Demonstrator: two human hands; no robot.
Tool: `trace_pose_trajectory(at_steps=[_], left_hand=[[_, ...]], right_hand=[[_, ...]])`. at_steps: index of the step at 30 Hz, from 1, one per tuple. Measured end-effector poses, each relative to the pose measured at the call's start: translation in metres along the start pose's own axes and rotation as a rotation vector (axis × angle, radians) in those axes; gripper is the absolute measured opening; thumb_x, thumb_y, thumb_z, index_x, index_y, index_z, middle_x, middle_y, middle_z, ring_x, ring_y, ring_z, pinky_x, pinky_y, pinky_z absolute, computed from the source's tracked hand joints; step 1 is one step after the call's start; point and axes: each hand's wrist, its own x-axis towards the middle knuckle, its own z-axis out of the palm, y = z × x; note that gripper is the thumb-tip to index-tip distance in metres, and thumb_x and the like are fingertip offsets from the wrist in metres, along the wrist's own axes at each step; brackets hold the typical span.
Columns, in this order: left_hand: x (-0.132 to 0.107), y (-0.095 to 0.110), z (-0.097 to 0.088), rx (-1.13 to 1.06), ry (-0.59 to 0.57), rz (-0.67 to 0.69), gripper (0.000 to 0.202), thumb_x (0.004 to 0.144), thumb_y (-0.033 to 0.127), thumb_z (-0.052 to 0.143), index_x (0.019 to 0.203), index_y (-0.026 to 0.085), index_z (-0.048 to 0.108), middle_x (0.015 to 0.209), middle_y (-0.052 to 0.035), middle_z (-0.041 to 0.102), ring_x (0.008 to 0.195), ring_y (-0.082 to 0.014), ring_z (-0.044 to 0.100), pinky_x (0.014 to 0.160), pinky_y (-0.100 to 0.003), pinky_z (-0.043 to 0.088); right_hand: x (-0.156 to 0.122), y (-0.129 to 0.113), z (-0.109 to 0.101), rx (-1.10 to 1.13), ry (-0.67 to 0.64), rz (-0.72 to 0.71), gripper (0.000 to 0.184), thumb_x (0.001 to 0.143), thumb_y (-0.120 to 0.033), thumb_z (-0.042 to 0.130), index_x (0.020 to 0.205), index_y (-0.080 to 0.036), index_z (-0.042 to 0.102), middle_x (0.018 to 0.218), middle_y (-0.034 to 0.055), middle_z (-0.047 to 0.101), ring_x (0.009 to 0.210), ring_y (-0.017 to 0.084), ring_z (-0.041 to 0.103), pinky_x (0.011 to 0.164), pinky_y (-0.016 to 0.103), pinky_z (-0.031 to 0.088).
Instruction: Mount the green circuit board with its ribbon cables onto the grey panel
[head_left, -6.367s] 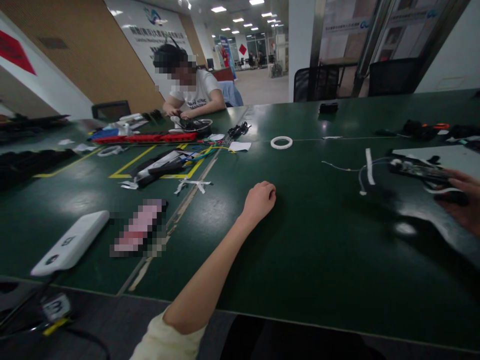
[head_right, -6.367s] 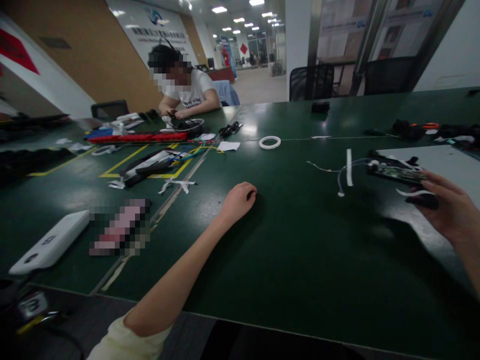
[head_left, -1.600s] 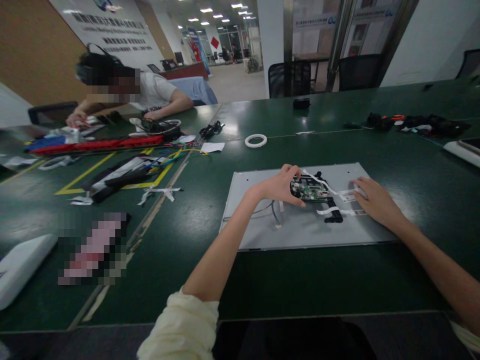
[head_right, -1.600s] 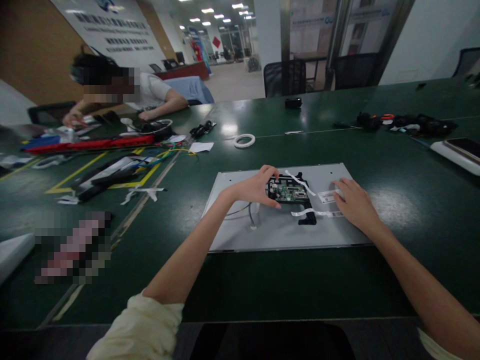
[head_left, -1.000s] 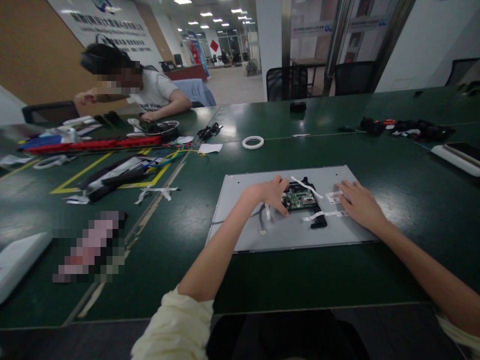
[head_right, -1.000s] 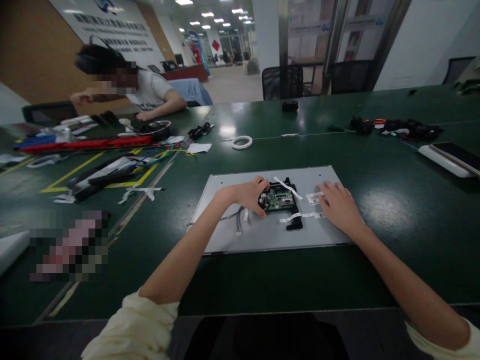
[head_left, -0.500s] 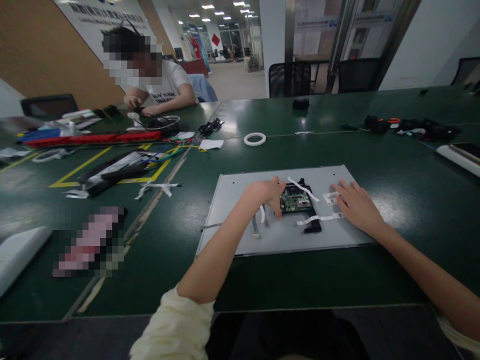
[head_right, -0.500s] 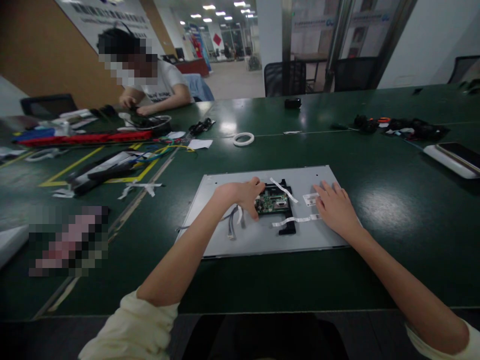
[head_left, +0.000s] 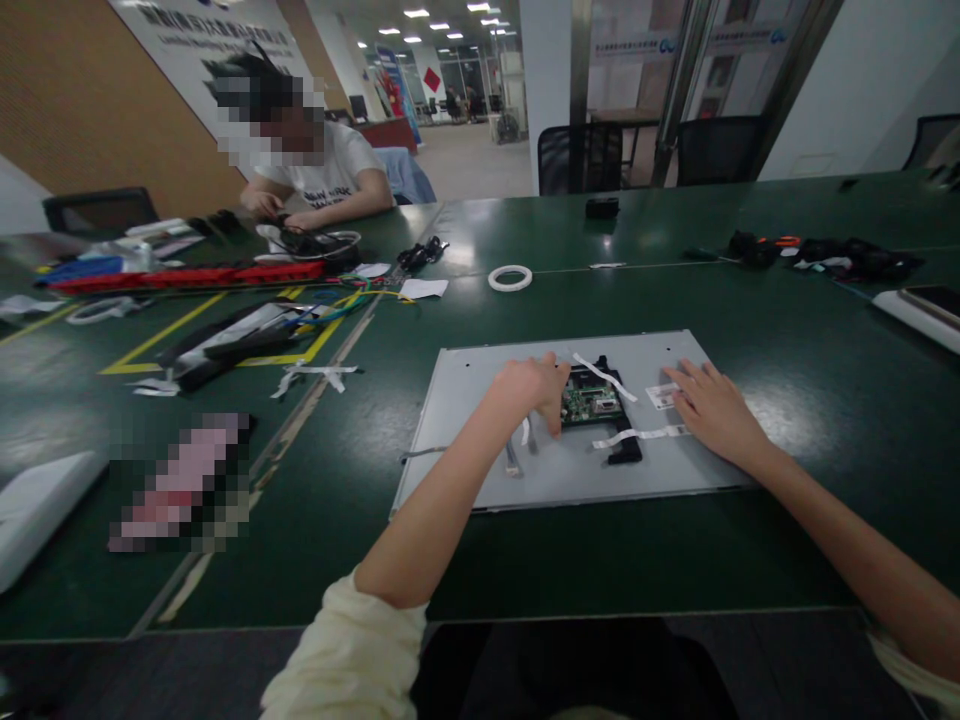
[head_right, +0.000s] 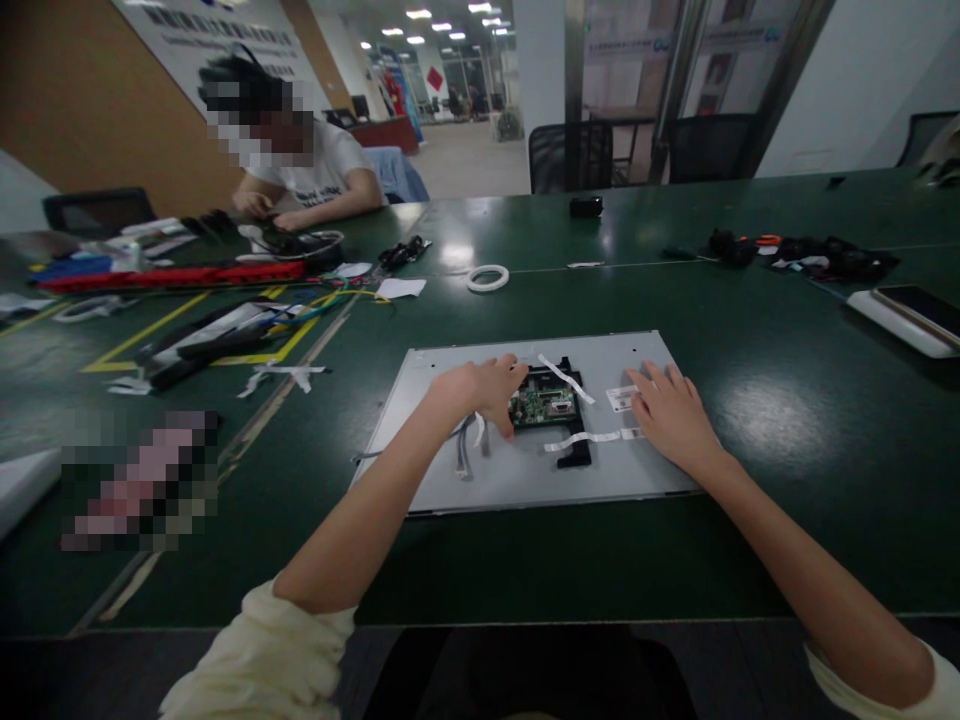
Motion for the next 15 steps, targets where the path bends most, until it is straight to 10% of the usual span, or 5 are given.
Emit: trace_pose_trajectory(at_steps=[7,15], left_hand=[[-0.026,0.027,0.007,-0.022,0.371,0.087,0.058,0.074,0.036,0.061,0.127,0.019,0.043,0.133,-0.0180,0.045,0.126,-0.0413,0.034,0.097,-0.062,0.028],[-0.008,0.016,0.075,-0.050,0.690,0.099,0.036,0.095,0.025,0.024,0.120,0.016,0.049,0.125,-0.0099,0.055,0.116,-0.0223,0.049,0.104,-0.048,0.028]], right_hand=[[0.011,0.010,-0.004,0.008,-0.100,-0.027,0.050,0.092,-0.042,0.030,0.136,-0.021,0.044,0.139,0.0117,0.041,0.125,0.034,0.039,0.094,0.055,0.039],[0.033,-0.009,-0.038,0.168,-0.155,-0.202,0.040,0.084,-0.030,0.045,0.120,-0.021,0.058,0.123,0.0070,0.058,0.112,0.027,0.053,0.095,0.046,0.041]])
